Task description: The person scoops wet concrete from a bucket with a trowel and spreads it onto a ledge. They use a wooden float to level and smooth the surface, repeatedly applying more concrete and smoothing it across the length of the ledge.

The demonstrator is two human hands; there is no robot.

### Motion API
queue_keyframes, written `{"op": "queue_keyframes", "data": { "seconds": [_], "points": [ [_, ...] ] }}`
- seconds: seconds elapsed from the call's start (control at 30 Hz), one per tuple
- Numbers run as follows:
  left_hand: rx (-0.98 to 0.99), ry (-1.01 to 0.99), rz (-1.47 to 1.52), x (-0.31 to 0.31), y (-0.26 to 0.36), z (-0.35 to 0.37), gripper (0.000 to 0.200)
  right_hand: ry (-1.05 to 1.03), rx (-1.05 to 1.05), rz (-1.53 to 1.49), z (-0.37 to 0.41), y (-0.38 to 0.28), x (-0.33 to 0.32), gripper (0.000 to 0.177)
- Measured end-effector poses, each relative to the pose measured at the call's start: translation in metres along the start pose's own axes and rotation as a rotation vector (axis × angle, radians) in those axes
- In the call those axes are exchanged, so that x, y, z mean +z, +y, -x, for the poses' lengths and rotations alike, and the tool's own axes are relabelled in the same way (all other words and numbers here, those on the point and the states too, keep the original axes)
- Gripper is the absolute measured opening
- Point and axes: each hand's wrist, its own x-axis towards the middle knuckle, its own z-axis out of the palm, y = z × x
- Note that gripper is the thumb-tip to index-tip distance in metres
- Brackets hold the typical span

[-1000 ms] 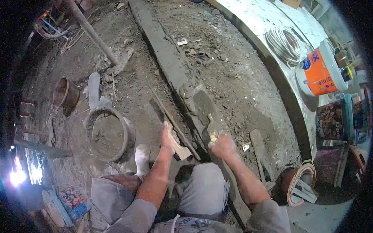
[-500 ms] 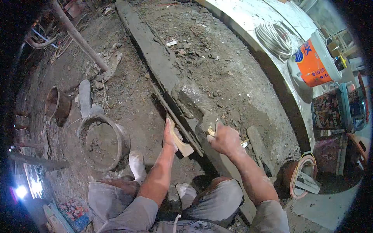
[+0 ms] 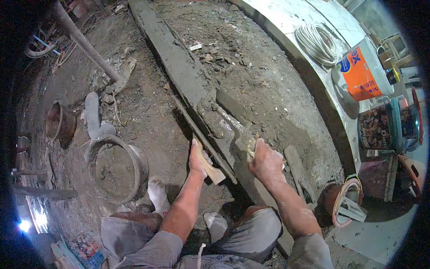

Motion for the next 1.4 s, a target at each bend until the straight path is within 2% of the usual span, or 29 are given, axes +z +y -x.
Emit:
{"op": "queue_keyframes", "data": {
  "seconds": [0.17, 0.3, 0.4, 0.47, 0.5, 0.57, 0.63, 0.7, 0.73, 0.83, 0.87, 1.0, 1.1, 1.33, 1.4],
  "points": [
    [0.017, 0.049, -0.085, -0.003, -0.006, -0.01, 0.051, -0.154, 0.047, -0.082, 0.003, -0.01, -0.007, 0.035],
    [0.021, 0.028, -0.074, 0.0, -0.003, -0.007, 0.052, -0.156, 0.055, -0.048, -0.003, -0.008, 0.002, 0.037],
    [0.028, -0.011, -0.082, -0.004, -0.004, -0.01, 0.054, -0.145, 0.056, 0.009, -0.006, -0.004, 0.006, 0.03],
    [-0.002, 0.016, -0.067, -0.004, -0.002, -0.009, 0.056, 0.109, 0.183, -0.075, -0.016, 0.01, 0.017, 0.032],
    [-0.003, 0.018, -0.066, -0.004, -0.002, -0.007, 0.056, 0.107, 0.183, -0.075, -0.02, 0.015, 0.011, 0.032],
    [0.075, -0.038, -0.082, -0.001, 0.0, -0.007, 0.059, -0.003, 0.313, -0.005, -0.031, 0.02, -0.008, 0.036],
    [0.034, -0.015, -0.052, -0.004, 0.003, -0.007, 0.055, -0.078, 0.31, -0.031, -0.028, 0.021, -0.013, 0.043],
    [-0.004, 0.004, -0.02, -0.003, 0.002, -0.007, 0.051, -0.103, 0.131, -0.38, -0.024, 0.017, -0.014, 0.051],
    [0.005, 0.008, -0.034, -0.003, 0.002, -0.007, 0.051, -0.1, 0.127, -0.379, -0.027, 0.014, -0.014, 0.051],
    [0.031, 0.012, -0.053, 0.001, 0.001, -0.01, 0.055, -0.517, 0.363, -0.959, -0.037, 0.002, -0.009, 0.054],
    [0.044, 0.004, -0.056, 0.001, 0.0, -0.01, 0.058, -0.443, 0.322, -1.022, -0.04, 0.002, 0.006, 0.055],
    [0.026, 0.019, -0.097, 0.004, -0.007, -0.012, 0.056, -0.519, 0.368, -0.989, -0.062, -0.002, 0.004, 0.056],
    [-0.002, 0.021, -0.118, 0.005, -0.01, -0.012, 0.053, -0.54, 0.27, -0.851, -0.07, 0.002, 0.011, 0.06],
    [-0.003, 0.018, -0.077, 0.004, -0.01, -0.015, 0.051, -0.558, 0.225, -0.824, -0.043, 0.011, 0.017, 0.058],
    [-0.026, 0.033, -0.089, 0.003, -0.011, -0.015, 0.05, -0.633, 0.257, -0.798, -0.034, 0.008, 0.004, 0.056]
  ]
}}
